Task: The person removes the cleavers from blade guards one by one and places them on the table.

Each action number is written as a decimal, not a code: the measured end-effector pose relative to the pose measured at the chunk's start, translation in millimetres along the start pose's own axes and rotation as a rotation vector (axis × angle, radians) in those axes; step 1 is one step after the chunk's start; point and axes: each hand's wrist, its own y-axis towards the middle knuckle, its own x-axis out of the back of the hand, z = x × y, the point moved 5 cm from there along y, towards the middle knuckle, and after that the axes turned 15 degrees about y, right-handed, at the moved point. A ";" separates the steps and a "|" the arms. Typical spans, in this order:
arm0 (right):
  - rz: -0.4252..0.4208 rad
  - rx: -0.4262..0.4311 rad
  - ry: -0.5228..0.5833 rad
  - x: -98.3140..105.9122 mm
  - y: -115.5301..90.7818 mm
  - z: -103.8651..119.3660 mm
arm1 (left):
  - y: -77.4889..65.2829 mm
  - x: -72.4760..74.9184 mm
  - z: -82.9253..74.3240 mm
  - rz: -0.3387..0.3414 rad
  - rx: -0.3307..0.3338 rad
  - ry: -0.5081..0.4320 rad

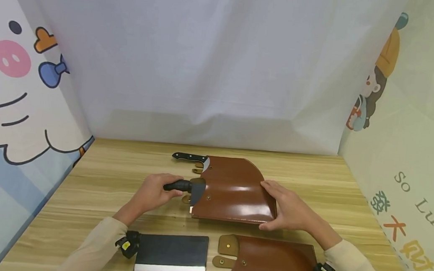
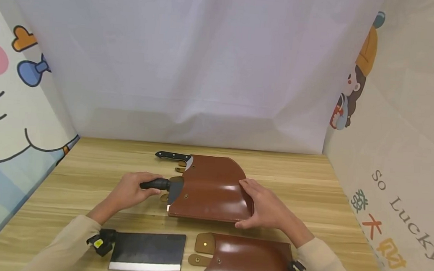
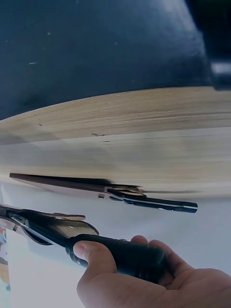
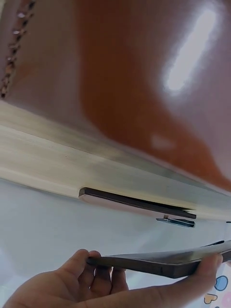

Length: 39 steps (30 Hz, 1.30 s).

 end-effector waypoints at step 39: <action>-0.033 0.003 0.019 4.7 -8.2 -4.4 | -9.6 9.3 24.2 0.038 0.050 -0.029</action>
